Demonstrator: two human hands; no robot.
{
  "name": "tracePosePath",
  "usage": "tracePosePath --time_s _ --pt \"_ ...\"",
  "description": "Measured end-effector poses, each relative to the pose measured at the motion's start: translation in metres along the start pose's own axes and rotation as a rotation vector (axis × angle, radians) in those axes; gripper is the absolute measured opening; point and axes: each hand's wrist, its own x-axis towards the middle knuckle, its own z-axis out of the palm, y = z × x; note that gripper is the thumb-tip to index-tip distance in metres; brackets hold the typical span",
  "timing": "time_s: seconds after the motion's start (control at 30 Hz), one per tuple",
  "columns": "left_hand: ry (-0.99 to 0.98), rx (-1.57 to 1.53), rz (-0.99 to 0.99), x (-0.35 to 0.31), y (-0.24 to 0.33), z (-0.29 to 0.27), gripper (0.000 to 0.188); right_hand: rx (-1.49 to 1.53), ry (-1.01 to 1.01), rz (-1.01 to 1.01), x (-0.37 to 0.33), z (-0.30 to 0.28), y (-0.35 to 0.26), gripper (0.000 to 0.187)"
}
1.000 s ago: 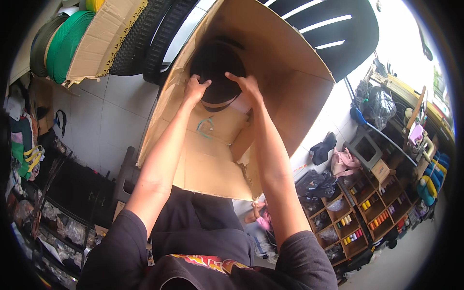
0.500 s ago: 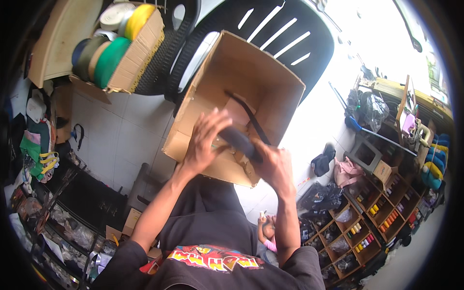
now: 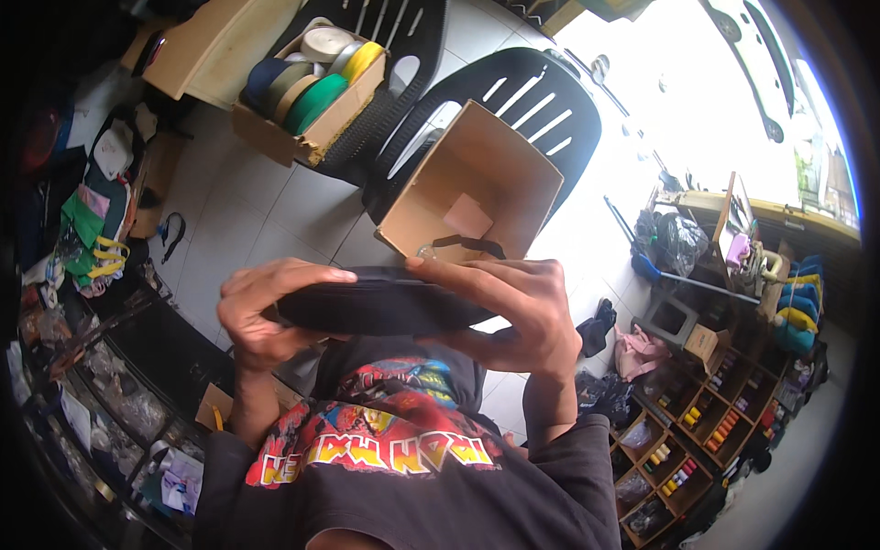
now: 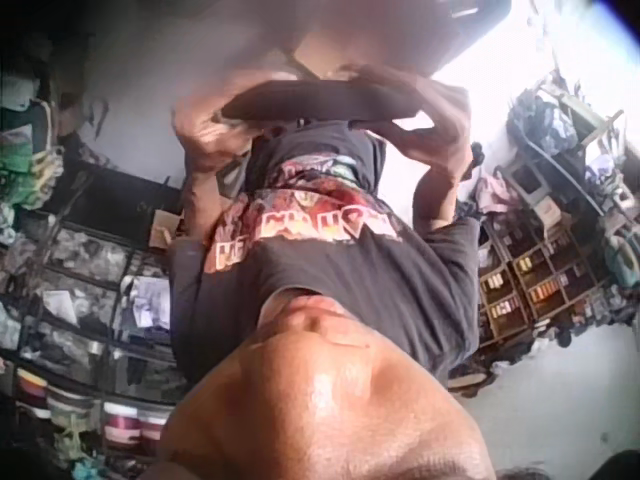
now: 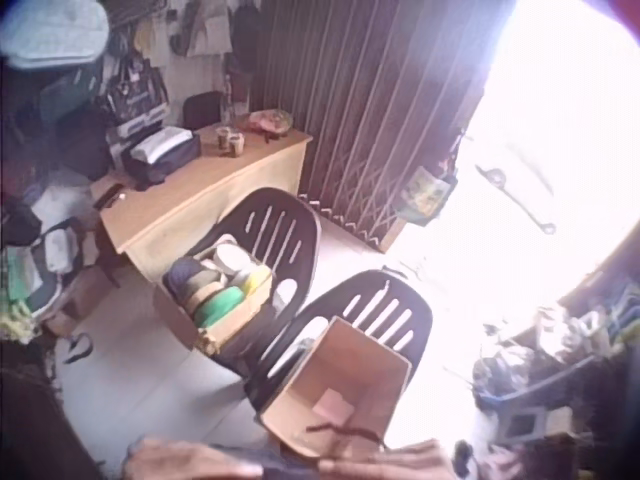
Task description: The person takes rolls of colorful webbing from a box and a chair and places them onto a storage rack.
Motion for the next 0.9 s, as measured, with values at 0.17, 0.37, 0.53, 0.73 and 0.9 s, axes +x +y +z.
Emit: tracePosePath --time_s 0.17,0.37,0.53,0.73,0.9 --pt "0.297 0.148 0.078 -0.070 0.043 -0.092 0.048 0.128 -0.067 -0.528 0.053 0.060 -0.052 0.038" --pt "0.580 -0.031 -0.092 -0.158 0.071 -0.148 0.049 0.176 0.168 -0.704 0.081 0.163 -0.124 0.024" --pt "0.582 0.167 -0.281 -0.216 0.069 -0.176 0.045 0.248 0.078 -0.788 0.098 0.222 -0.163 0.018" --pt "0.889 0.210 -0.305 -0.252 0.076 -0.195 0.041 0.332 -0.198 -0.846 0.133 0.256 -0.189 0.024" --pt "1.304 -0.008 -0.276 -0.275 0.083 -0.233 0.042 0.373 -0.282 -0.665 0.167 0.278 -0.181 0.036"
